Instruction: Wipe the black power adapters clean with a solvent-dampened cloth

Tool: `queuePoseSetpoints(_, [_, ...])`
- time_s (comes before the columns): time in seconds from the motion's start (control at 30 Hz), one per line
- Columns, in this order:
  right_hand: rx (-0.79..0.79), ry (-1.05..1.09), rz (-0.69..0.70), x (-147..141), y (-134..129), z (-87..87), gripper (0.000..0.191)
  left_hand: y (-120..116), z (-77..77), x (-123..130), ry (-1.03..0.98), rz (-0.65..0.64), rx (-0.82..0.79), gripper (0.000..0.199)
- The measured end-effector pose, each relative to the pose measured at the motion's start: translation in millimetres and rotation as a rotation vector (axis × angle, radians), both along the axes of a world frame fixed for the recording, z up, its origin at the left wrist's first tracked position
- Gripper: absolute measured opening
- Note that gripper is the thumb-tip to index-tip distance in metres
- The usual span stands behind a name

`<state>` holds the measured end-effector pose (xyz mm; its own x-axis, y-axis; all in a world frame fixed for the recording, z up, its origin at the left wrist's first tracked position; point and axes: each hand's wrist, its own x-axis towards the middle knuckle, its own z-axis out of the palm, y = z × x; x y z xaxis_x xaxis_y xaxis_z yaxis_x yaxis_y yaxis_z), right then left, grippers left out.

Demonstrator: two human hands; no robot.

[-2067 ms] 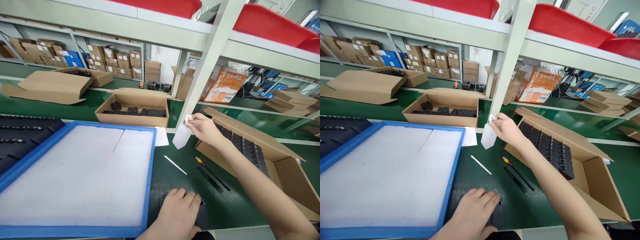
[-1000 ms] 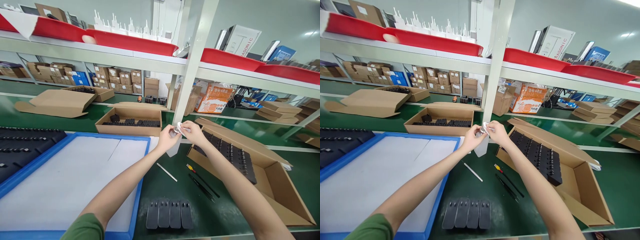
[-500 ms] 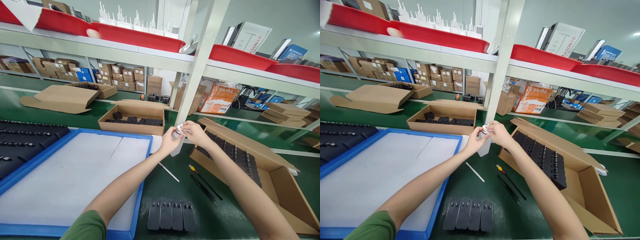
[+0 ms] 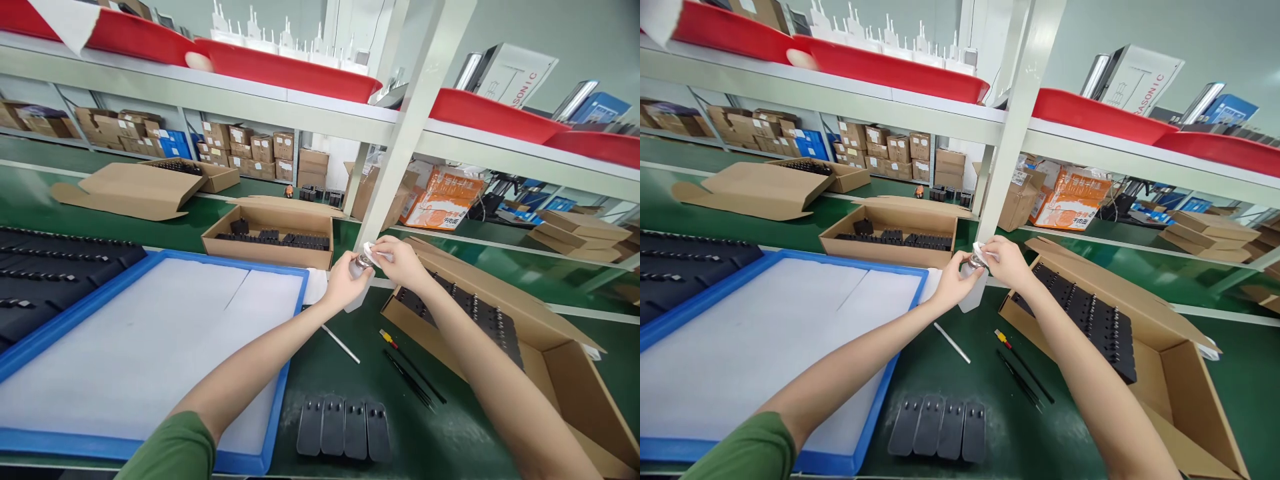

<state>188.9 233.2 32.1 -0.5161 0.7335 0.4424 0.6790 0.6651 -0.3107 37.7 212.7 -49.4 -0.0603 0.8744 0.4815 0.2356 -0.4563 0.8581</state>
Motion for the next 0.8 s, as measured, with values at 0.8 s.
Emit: queuePoseSetpoints(0.8, [0.036, -0.012, 0.039, 2, -5, 9.4, 0.023, 7, 4.5, -1, 0.034, 0.004, -0.012, 0.028])
